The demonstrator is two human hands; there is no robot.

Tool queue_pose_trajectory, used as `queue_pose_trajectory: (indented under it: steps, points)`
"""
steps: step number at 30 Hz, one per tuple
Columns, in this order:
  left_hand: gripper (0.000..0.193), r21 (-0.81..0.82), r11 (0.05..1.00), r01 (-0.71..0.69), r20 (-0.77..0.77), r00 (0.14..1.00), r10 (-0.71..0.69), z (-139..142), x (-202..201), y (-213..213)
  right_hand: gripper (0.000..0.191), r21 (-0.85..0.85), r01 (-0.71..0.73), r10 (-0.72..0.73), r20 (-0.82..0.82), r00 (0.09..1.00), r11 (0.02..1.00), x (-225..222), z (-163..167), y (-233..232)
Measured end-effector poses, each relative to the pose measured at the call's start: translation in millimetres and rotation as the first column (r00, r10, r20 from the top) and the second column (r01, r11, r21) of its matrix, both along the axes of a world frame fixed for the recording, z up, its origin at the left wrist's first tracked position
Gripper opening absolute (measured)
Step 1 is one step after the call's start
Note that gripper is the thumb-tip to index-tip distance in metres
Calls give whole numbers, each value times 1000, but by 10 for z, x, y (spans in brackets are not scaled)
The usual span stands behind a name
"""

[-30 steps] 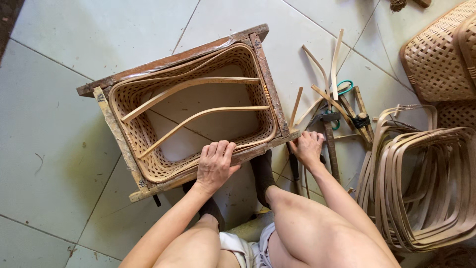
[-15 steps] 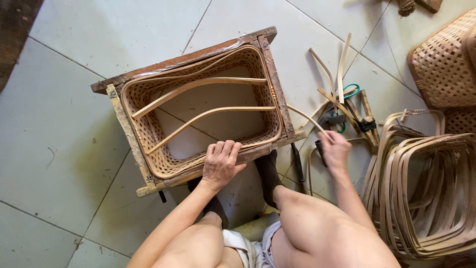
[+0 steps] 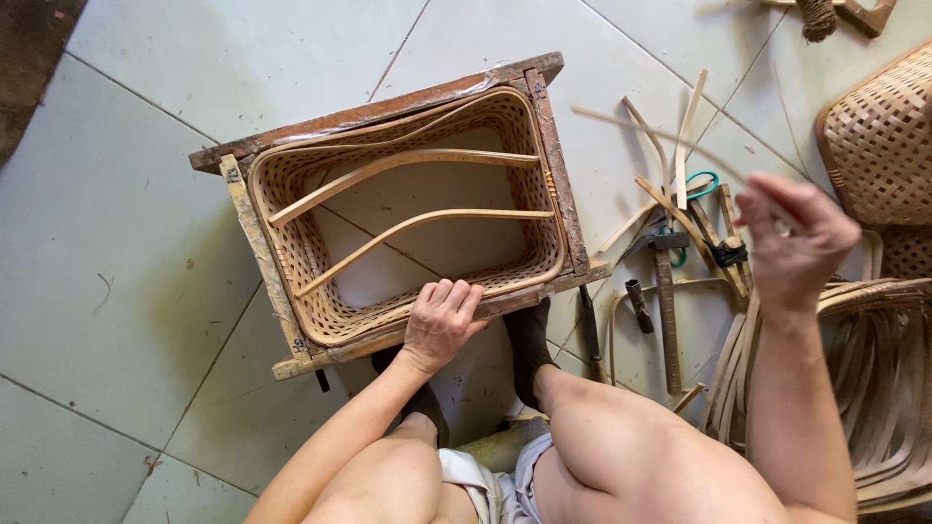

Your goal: The person sits on the floor and fits a pre-woven bamboo sheet into a wooden frame, pressing and tucking its edges along the rim. They then bend thin bamboo strips across the open top and tap them into place with a hammer, forming ribs inside the basket.

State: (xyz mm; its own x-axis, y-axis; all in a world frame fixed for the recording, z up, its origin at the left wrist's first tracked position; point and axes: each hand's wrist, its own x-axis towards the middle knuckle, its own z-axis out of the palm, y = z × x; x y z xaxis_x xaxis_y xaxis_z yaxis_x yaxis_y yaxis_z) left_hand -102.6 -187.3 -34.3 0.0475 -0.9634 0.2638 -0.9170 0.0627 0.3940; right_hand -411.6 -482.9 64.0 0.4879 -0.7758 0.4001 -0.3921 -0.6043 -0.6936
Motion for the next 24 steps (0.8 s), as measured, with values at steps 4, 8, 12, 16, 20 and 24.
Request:
queue_pose_trajectory:
  steps: [4,8,12,16,20,24]
  points:
    - [64,9,1000,13,23,1000,-13,-16,1,6,17,159,-141,92,283,955,977,353,290,-204]
    - [65,-1,1000,4,24,1000,-4,-8,0,1,16,274,-263,125,434,892,925,567,476,-355]
    - [64,-9,1000,-17,13,1000,17,2,-5,-5,21,377,-326,-22,683,730,867,745,464,-468]
    - [65,11,999,-44,-33,998,44,2,-12,-7,24,356,-329,-37,726,687,875,1011,444,-493]
    - [57,5,999,-44,-67,997,44,-4,-17,-1,26,311,-279,78,528,846,909,1570,387,-288]
    - [47,-11,1000,-13,-78,997,12,-22,-4,3,27,481,-315,193,286,939,818,2364,-35,129]
